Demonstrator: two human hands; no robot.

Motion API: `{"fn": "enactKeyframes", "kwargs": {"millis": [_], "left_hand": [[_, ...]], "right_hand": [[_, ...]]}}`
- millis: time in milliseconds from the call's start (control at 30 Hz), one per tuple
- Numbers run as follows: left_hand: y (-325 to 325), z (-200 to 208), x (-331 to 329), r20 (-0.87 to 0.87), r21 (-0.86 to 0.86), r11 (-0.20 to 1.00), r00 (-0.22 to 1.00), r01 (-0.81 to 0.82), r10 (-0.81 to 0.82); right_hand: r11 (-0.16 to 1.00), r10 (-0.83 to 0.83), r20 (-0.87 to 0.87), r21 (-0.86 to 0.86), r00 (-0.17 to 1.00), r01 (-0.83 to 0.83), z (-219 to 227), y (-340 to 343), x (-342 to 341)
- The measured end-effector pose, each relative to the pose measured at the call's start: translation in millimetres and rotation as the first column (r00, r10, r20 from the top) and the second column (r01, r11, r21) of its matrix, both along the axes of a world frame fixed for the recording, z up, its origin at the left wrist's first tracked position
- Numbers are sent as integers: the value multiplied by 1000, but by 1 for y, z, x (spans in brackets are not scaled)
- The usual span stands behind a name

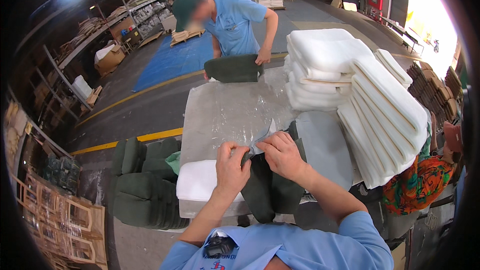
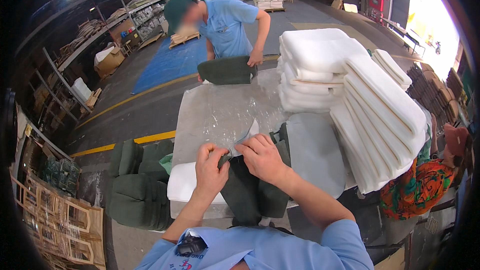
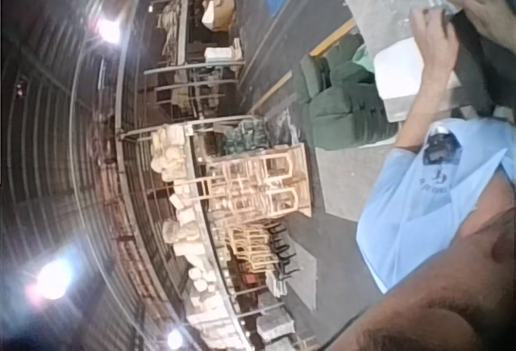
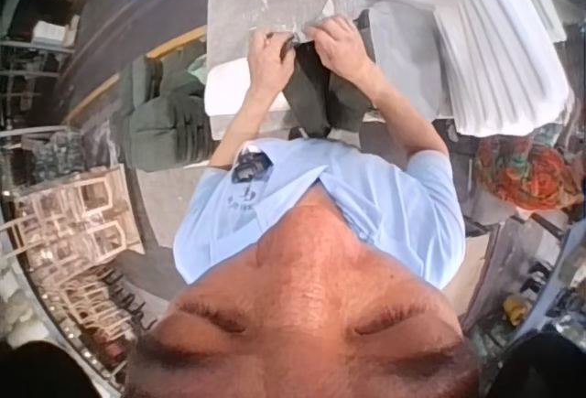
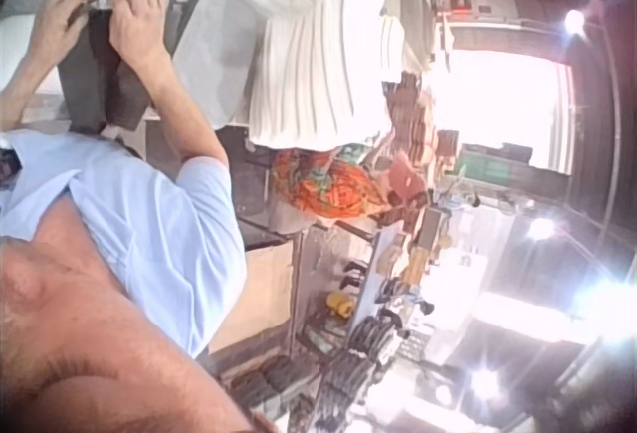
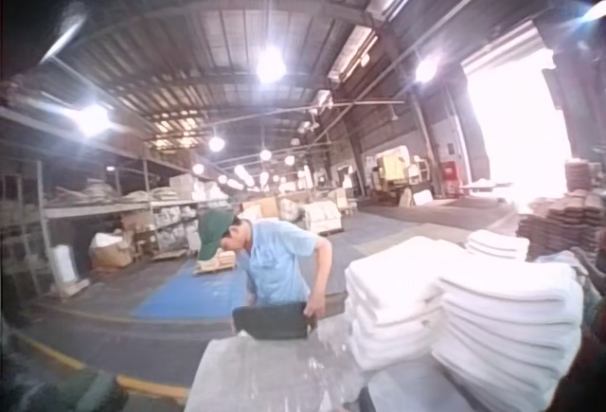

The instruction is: The person inserts white foam inserts into green fabric covers, aligns the edges, and secures the openings by hand. The person repeats this process for multiple cushion covers, stacking the finished items on a nearby pallet.

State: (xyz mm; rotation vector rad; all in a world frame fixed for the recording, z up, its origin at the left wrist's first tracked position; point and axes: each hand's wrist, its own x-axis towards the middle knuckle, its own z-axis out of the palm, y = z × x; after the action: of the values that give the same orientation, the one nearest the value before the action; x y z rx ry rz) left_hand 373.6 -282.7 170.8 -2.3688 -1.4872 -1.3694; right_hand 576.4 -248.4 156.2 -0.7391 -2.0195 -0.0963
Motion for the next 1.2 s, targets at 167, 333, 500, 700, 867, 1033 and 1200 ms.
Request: {"fn": "enactKeyframes", "kwargs": {"millis": [167, 333, 500, 700, 867, 1033, 1200], "left_hand": [[-9, -27, 8, 497, -419, 885, 867, 202, 38], [-16, -48, -3, 280, -305, 932, 954, 197, -110], [-22, -53, -1, 150, -170, 954, 964, 246, -222], [-33, -52, -11, 548, -544, 697, 827, 467, -127], [-50, -40, 2, 654, -652, 579, 750, 490, 102], [-46, -56, -4, 464, -548, 801, 884, 242, 51], [-61, -70, -7, 677, -668, 552, 716, 499, 172]], "right_hand": [[984, -27, 53, -172, 998, 36, -7, -15, -5], [797, 153, -23, -588, 988, -137, -10, -35, -6], [108, 160, -440, -882, 884, -459, -11, -46, 8], [672, 43, -155, -727, 987, -143, -14, -50, 4], [832, -9, -153, -549, 988, -77, -20, -60, -7], [840, 76, -149, -523, 986, -144, -20, -76, -22], [761, 23, -192, -633, 981, -141, -26, -67, -17]]}}
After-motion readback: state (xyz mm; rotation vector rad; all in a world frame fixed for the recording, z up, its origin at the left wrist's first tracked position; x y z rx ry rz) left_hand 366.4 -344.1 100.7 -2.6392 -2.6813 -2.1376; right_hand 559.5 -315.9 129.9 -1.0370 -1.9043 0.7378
